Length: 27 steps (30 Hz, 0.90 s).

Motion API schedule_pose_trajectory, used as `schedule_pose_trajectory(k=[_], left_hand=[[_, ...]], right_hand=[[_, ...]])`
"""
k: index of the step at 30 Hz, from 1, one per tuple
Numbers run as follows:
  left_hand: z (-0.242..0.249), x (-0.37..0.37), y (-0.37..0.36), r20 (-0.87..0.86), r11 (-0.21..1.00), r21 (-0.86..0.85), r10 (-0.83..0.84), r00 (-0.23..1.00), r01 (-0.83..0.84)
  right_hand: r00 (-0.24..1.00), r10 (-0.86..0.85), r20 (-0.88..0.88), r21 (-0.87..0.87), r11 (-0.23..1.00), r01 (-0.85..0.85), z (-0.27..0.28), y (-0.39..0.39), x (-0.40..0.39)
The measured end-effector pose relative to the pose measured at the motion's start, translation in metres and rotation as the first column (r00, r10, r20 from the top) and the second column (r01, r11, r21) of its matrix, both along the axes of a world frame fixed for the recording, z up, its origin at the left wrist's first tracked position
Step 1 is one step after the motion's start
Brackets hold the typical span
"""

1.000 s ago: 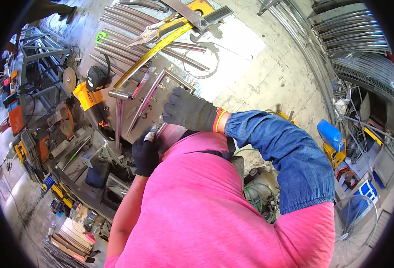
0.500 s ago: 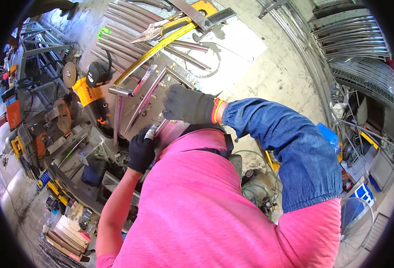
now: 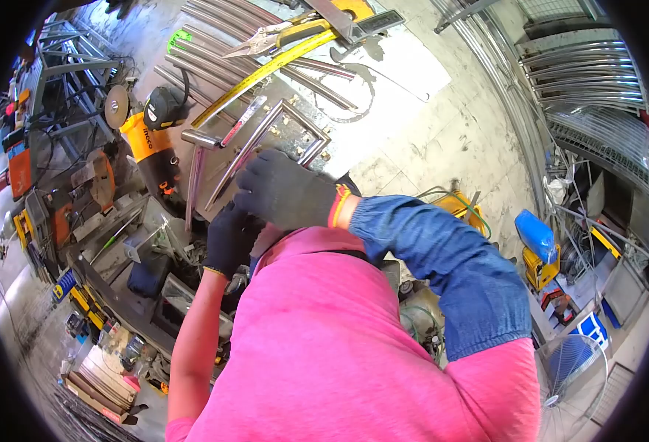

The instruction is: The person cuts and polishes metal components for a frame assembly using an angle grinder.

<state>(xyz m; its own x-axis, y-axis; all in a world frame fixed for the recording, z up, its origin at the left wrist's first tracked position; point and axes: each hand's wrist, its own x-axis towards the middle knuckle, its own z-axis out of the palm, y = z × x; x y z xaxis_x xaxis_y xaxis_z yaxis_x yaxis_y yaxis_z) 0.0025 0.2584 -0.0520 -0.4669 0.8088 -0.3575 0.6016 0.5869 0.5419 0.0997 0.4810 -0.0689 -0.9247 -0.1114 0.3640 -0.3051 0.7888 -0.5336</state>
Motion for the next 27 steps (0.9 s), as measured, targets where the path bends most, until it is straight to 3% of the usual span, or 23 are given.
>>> schedule_pose_trajectory(k=[3,5,9,16,18,27], left_hand=[[-0.013,-0.002,-0.005,-0.009,1.000,-0.022,0.000,1.000,0.000],[-0.013,0.000,-0.005,-0.014,0.999,-0.037,0.023,1.000,-0.024],[-0.013,0.003,0.002,-0.021,0.995,-0.067,0.073,0.997,-0.074],[-0.012,-0.001,0.006,0.033,0.994,-0.098,0.050,0.998,-0.047],[-0.010,-0.002,0.008,0.041,0.998,-0.028,0.049,0.998,-0.048],[-0.011,-0.002,0.012,0.039,1.000,0.002,0.000,0.999,0.000]], right_hand=[[0.993,-0.004,0.114,-0.037,0.999,0.008,-0.021,0.003,-0.017],[0.979,-0.177,-0.098,-0.105,0.980,0.166,-0.039,0.002,-0.020],[0.990,-0.142,0.008,-0.066,0.988,0.142,-0.046,-0.004,-0.014],[0.986,-0.164,0.022,-0.072,0.984,0.166,-0.048,-0.007,-0.016],[0.985,-0.171,0.002,-0.055,0.984,0.171,-0.047,-0.007,-0.016],[0.984,-0.170,0.053,-0.030,0.985,0.172,-0.046,-0.009,-0.015]])
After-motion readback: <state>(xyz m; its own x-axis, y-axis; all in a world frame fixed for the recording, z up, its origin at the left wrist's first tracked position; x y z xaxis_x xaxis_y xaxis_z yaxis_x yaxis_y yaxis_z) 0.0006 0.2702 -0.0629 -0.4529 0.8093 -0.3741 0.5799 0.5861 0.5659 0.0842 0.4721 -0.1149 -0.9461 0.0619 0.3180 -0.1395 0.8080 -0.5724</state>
